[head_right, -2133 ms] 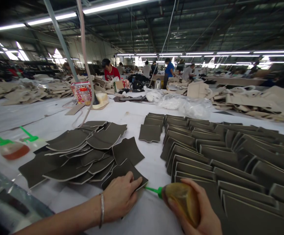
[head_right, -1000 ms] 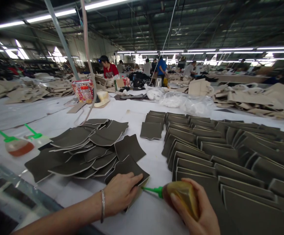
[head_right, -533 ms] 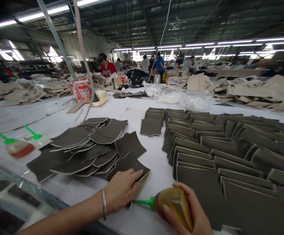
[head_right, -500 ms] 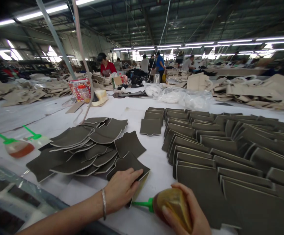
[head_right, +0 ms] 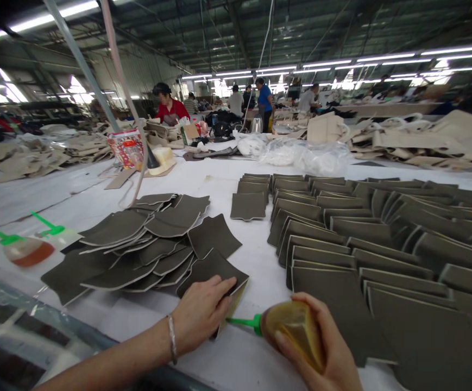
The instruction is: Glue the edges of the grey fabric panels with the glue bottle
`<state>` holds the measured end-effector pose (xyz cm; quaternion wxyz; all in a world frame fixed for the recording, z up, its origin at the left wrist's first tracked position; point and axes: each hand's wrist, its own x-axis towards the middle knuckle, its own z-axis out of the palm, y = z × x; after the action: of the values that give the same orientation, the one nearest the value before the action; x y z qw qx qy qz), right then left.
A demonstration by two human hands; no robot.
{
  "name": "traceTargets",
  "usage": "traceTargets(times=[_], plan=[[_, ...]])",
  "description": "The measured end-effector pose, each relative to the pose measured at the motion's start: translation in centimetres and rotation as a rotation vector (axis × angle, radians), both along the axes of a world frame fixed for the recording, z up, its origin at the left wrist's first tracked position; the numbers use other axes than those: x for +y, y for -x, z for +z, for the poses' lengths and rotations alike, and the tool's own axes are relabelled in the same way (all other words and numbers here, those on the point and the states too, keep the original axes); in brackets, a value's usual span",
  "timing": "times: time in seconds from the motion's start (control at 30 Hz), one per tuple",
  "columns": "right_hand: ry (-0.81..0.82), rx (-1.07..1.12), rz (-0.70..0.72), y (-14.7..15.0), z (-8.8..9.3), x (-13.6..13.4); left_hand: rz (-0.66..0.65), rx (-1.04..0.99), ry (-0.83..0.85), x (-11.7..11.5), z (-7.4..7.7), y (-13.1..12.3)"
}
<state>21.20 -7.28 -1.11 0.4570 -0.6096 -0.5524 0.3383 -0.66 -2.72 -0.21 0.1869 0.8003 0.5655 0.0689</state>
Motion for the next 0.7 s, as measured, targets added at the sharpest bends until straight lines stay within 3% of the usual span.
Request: traceTargets(times=[0.13, 0.37, 0.57, 0.63, 0.7], plan=[[0.004, -0.021, 0.107, -1.1, -0.8, 0.4, 0.008, 0.003, -0.004, 0.0, -0.1, -0.1], [-0.086, -0.092, 0.123, -1.5, -1.1, 0.7, 0.013, 0.011, 0.0, -0.1, 0.2, -0.2], [-0.015, -0.028, -0.031, -0.1, 0.2, 0.3, 0.012, 0.01, 0.011, 0.0, 0.3, -0.3], [-0.025, -0.054, -0.062, -0.4, -0.1, 0.2, 0.016, 0.007, 0.02, 0.0, 0.4, -0.3], [-0.017, -0.076, -0.001, -1.0, -1.1, -0.1, 0.016, 0.002, 0.021, 0.0, 0.3, -0.2]])
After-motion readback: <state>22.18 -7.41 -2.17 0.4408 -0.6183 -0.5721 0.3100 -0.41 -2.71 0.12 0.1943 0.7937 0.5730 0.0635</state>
